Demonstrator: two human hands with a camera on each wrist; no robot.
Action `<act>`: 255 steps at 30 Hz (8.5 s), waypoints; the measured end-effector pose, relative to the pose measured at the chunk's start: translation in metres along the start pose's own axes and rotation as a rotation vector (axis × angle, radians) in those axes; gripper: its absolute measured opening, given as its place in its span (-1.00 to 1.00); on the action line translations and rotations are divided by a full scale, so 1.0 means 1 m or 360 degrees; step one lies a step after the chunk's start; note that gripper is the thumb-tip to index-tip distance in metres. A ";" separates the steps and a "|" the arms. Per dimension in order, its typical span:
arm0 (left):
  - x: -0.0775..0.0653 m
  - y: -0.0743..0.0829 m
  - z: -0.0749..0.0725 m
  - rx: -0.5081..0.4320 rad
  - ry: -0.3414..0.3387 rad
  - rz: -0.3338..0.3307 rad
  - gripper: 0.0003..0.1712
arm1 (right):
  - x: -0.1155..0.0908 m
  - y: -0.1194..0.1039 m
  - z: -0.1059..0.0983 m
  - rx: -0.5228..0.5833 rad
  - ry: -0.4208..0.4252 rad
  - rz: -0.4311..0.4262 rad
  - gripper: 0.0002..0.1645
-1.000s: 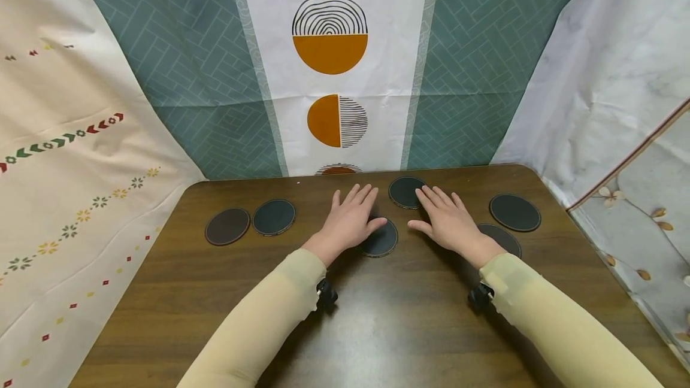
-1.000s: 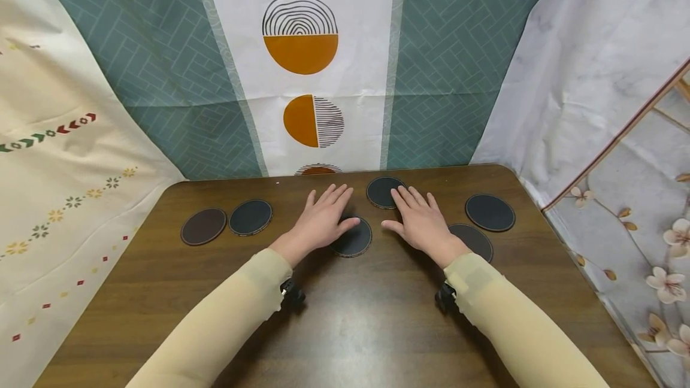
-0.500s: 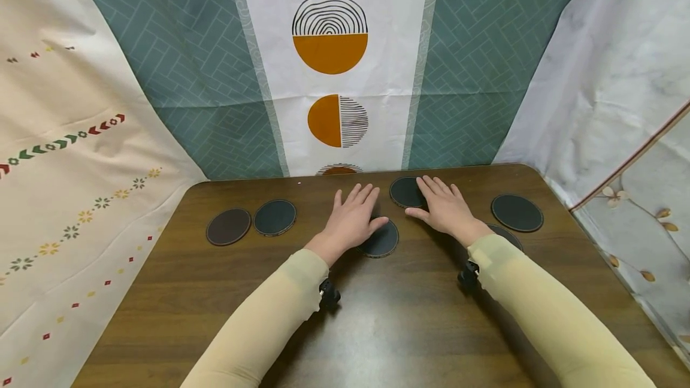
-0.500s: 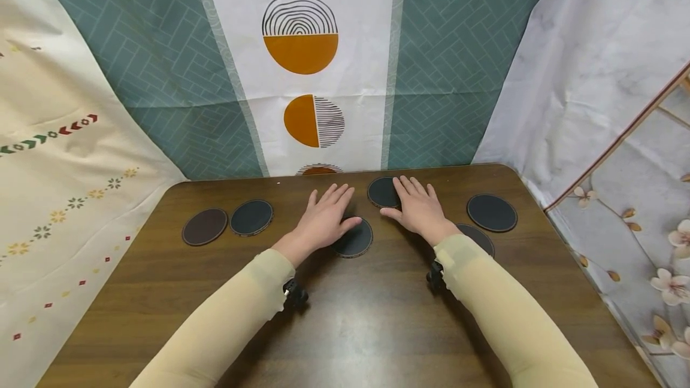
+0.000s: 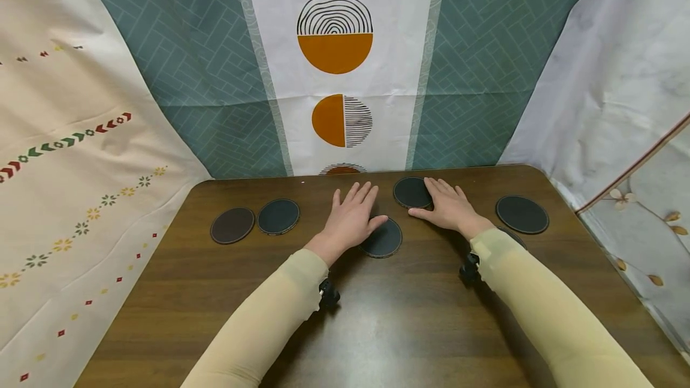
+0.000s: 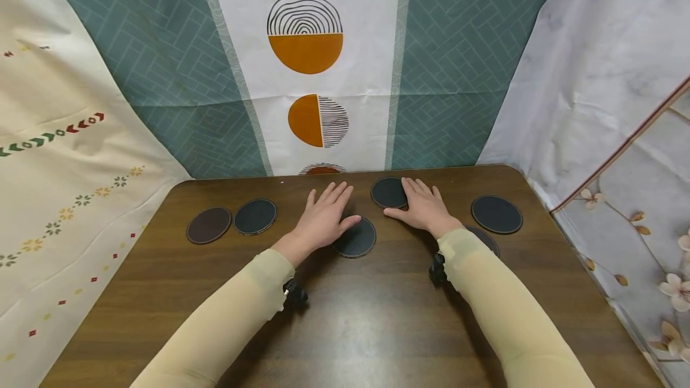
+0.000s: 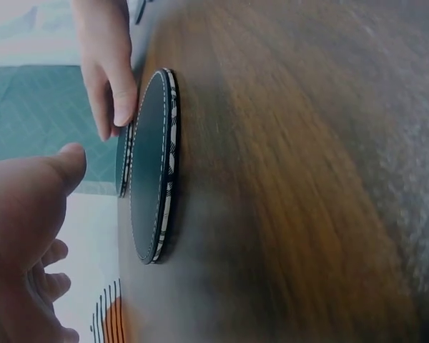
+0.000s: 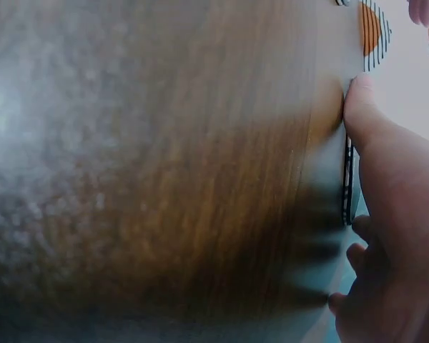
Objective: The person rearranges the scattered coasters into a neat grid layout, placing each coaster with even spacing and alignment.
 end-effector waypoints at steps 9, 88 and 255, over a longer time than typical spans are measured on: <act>0.004 0.001 0.002 -0.0005 -0.0022 -0.0025 -0.03 | 0.004 0.000 0.000 -0.0003 0.0004 0.0006 0.37; -0.094 -0.015 -0.020 -0.0090 0.0053 0.0101 -0.04 | -0.087 -0.027 -0.028 0.0054 0.0157 -0.0207 0.24; -0.115 -0.220 -0.037 -0.0112 -0.0072 -0.0466 0.10 | 0.005 -0.254 0.059 -0.0183 -0.0034 -0.0678 0.22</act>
Point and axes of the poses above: each hand's wrist, its own x-axis towards the middle knuckle, its own z-axis out of the palm, y = z × x, the point moved 8 cm from there along x, towards the middle knuckle, and after that the axes turned 10 degrees about y, right-handed, at the moved point
